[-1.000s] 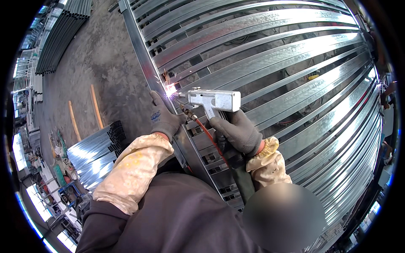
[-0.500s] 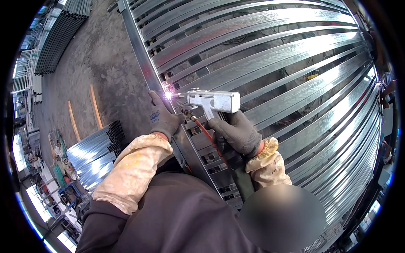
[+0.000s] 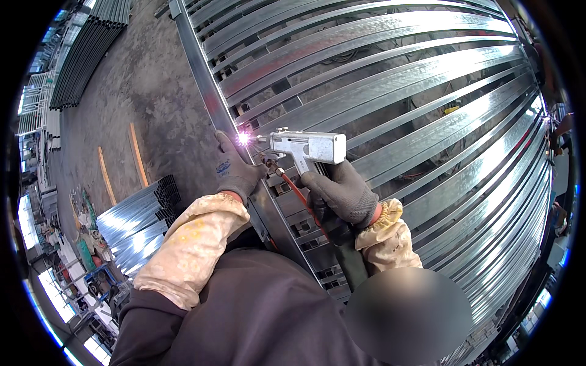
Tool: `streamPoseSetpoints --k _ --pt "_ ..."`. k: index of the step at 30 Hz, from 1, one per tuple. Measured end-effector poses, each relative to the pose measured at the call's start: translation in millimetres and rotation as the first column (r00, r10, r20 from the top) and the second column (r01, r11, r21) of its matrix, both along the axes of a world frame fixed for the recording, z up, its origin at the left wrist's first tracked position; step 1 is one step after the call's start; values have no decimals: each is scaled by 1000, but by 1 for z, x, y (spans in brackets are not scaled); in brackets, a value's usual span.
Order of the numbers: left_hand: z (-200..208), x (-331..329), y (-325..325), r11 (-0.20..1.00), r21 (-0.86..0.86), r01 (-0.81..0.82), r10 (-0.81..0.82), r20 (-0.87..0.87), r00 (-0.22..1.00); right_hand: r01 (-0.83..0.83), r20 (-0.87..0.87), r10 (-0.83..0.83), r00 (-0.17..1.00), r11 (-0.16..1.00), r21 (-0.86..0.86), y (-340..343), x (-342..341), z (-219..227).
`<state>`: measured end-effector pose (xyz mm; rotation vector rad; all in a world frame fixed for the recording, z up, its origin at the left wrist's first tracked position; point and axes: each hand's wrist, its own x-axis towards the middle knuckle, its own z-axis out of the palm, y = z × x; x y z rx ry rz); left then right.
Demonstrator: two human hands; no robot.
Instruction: The person uses a handheld welding tool to join metal bars on a large metal frame structure. They systematically move the tool along the seams of the frame, creating bright sparks and fusing the metal components together.
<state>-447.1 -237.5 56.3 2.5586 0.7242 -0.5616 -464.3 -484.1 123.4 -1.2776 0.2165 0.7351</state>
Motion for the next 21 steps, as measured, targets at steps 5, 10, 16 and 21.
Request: streamPoseSetpoints --k 5,10,16,21 --pt "-7 -1 1 1000 9 -4 4 7 1000 -18 8 18 1000 1000 -7 -1 0 0" --pt "-9 -2 2 1000 21 2 -3 24 1000 -11 7 11 1000 1000 -3 -1 -2 1" --pt "-6 -2 1 998 55 37 -39 33 999 -10 3 10 1000 1000 21 -2 -3 -2" --pt "-9 -3 1 999 44 22 -24 43 999 -23 32 23 999 1000 10 -3 -4 1"
